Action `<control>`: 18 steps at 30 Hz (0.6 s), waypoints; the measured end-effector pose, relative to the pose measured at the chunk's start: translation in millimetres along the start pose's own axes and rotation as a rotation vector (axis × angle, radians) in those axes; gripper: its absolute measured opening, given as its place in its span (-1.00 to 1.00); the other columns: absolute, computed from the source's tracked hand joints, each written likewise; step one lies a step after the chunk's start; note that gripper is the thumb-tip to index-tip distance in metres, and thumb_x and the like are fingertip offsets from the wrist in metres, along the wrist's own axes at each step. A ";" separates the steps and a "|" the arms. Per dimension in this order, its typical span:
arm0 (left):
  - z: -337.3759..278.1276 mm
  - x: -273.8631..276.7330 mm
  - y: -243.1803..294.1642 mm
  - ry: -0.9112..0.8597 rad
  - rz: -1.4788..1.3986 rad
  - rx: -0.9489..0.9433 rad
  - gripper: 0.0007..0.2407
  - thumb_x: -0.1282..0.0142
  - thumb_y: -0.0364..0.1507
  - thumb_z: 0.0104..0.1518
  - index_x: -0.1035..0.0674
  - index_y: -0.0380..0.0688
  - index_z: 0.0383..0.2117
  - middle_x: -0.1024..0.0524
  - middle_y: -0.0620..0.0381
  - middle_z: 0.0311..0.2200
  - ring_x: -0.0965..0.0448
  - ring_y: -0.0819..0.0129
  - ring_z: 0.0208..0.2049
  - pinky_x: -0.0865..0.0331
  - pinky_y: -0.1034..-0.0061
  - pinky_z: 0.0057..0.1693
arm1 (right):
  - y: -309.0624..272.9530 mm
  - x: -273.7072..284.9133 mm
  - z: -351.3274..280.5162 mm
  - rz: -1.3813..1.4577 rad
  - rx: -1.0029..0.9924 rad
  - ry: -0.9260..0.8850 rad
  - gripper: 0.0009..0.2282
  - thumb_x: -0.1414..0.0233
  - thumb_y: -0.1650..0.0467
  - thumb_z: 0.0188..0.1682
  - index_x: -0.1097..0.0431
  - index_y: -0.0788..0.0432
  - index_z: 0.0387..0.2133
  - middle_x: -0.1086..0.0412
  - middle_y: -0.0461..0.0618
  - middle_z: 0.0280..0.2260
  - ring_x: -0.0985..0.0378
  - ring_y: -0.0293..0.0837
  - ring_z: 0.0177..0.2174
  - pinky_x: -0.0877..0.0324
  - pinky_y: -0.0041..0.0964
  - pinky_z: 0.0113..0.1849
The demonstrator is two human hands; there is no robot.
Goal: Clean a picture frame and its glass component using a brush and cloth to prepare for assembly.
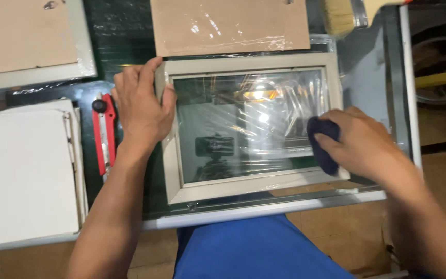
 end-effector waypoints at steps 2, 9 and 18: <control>-1.3 2.1 -0.2 0.005 0.000 0.005 -0.62 -0.15 -0.43 0.17 -0.50 -0.15 0.15 -0.37 -0.08 -0.12 -0.31 -0.01 -0.12 -0.18 0.19 0.04 | -25.7 -39.5 10.0 0.043 0.086 0.042 -0.69 -0.07 0.36 -0.03 -0.40 0.16 -0.01 -0.37 0.24 -0.09 -0.61 0.18 -0.31 -0.58 0.00 -0.30; -0.3 -4.5 -5.4 0.034 0.011 -0.024 -0.61 -0.16 -0.44 0.18 -0.50 -0.15 0.17 -0.37 -0.07 -0.13 -0.30 0.03 -0.14 -0.19 0.23 0.01 | -193.7 -97.0 -13.5 0.232 0.821 0.306 -0.72 -0.13 0.45 -0.11 -0.31 0.33 -0.16 -0.22 0.36 -0.19 -0.48 0.38 -0.37 -0.47 0.25 -0.39; -0.7 -3.6 -4.4 0.000 0.013 0.036 -0.60 -0.13 -0.41 0.17 -0.48 -0.13 0.17 -0.35 -0.07 -0.10 -0.30 0.03 -0.12 -0.18 0.23 0.02 | 6.6 -23.4 10.4 0.430 0.182 0.093 -0.67 -0.09 0.48 -0.05 -0.38 0.26 0.02 -0.40 0.20 -0.06 -0.61 0.10 -0.17 -0.63 -0.11 -0.26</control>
Point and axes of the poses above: each hand's wrist, its own z-axis towards the middle knuckle, its own x-axis out of the back of the hand, y = z × x, the point moved 4 cm from there along z, towards the middle knuckle
